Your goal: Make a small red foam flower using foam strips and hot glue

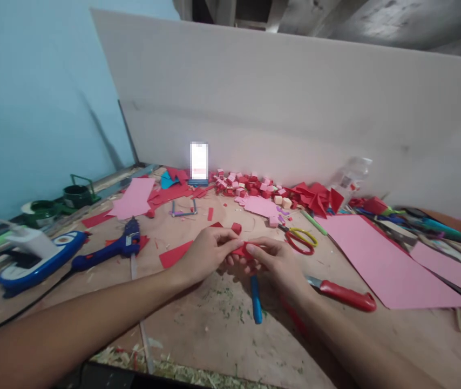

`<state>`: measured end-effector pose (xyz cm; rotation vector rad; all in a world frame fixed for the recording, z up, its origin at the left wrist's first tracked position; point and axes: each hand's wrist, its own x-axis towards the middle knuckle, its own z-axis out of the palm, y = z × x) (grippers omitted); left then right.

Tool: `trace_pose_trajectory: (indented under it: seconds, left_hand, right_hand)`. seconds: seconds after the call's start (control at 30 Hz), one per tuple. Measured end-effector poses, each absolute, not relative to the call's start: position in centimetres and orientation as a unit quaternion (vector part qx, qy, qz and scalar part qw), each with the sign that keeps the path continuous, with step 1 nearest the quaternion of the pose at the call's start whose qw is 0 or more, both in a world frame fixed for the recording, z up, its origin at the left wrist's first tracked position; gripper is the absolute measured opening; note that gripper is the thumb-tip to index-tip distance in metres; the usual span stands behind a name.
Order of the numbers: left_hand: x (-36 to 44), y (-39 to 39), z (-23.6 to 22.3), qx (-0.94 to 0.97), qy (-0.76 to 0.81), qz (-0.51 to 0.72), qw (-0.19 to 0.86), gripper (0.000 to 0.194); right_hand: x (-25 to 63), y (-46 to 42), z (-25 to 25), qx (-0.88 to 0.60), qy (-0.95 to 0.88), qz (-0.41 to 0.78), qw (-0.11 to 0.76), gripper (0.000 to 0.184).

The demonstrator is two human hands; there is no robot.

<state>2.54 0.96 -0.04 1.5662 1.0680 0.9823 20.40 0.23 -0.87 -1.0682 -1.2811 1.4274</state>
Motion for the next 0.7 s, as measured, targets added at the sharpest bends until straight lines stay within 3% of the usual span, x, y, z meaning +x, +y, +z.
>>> trace_pose_trajectory:
  seconds: [0.27,0.53,0.7]
  left_hand:
    - [2.6,1.4,-0.8,0.613,0.415,0.422,0.524,0.019]
    - [2.9,2.4,-2.7,0.593,0.390,0.450,0.542,0.025]
    - [3.0,3.7,-4.3,0.565,0.371,0.497,0.545,0.035]
  right_hand:
    - [20.0,0.5,-0.9,-0.424,-0.519,0.571,0.474,0.050]
    - [19.4,1.4,-2.4,-0.407,-0.563,0.533,0.482,0.057]
    - [18.9,1.2,-2.0,-0.407,-0.578,0.520,0.479,0.050]
